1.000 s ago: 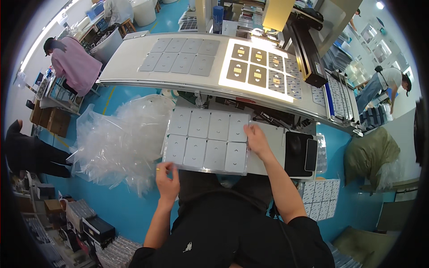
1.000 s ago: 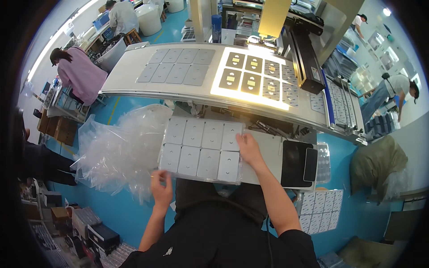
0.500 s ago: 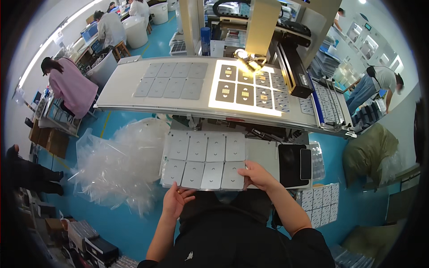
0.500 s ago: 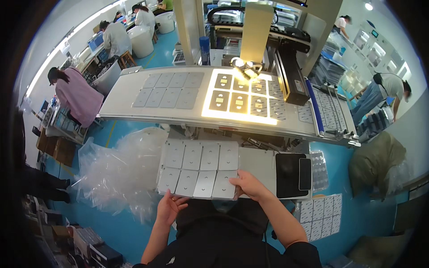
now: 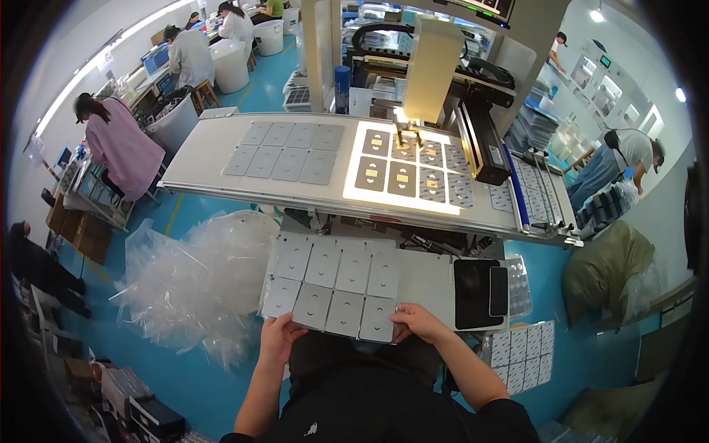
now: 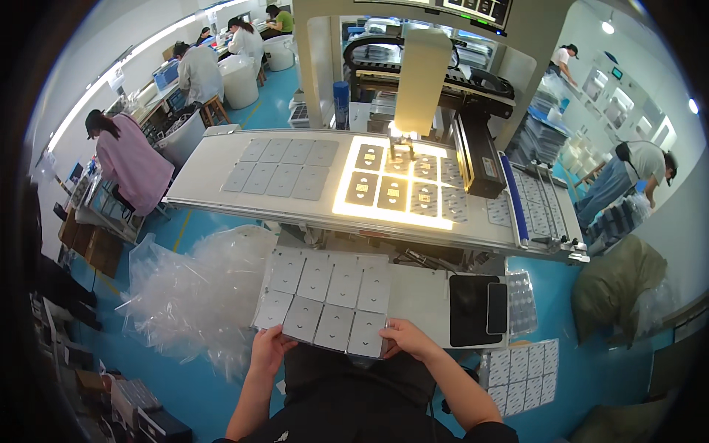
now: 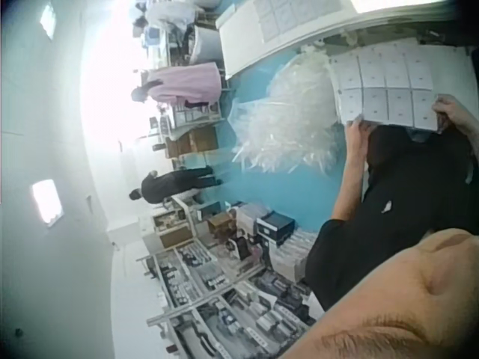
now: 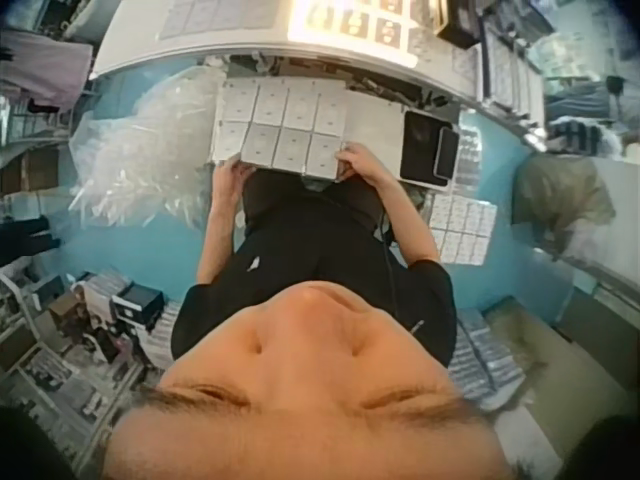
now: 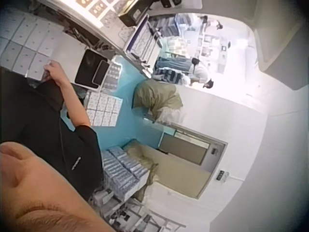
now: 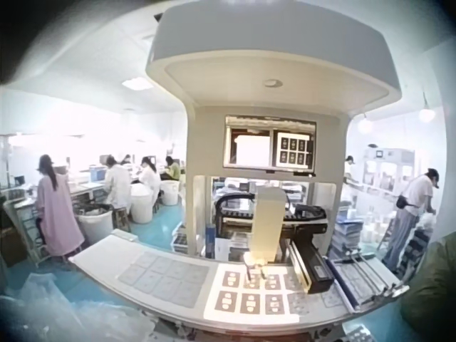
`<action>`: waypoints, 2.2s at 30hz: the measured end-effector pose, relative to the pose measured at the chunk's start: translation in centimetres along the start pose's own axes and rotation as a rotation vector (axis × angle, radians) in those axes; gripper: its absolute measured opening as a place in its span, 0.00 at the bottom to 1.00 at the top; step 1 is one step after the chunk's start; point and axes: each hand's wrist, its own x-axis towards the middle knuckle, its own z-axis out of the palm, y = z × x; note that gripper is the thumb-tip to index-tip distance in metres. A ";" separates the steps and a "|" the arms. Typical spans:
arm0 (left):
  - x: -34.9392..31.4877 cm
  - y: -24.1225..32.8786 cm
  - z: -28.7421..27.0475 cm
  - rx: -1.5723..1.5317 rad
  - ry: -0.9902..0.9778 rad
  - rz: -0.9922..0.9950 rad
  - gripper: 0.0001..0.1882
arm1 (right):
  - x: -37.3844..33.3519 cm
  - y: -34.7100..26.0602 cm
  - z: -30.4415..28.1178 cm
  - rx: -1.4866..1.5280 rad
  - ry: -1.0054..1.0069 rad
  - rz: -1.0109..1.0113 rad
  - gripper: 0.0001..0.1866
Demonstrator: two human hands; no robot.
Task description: Placing electronic panels into protective plastic sheets and stacking them in trays.
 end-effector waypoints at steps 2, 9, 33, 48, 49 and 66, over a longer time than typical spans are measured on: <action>-0.3 0.5 1.3 -0.147 0.000 -0.021 0.14 | 0.4 0.6 -0.9 -0.002 -0.019 0.001 0.12; -1.1 3.9 2.8 0.266 0.083 0.255 0.09 | 0.0 0.2 -1.7 -0.118 0.180 -0.080 0.13; -5.9 23.8 7.4 0.752 0.162 1.091 0.10 | 1.4 1.8 -4.4 -0.946 1.107 -0.701 0.03; 2.1 47.3 6.5 0.997 0.777 1.627 0.17 | 1.7 1.9 -4.2 -0.937 1.119 -0.715 0.04; 3.6 48.7 6.4 1.032 0.784 1.652 0.17 | 1.8 1.8 -4.1 -0.934 1.119 -0.726 0.04; 39.5 59.5 -16.8 -0.131 0.590 1.009 0.15 | 2.9 1.1 -3.6 -0.982 1.167 -0.638 0.03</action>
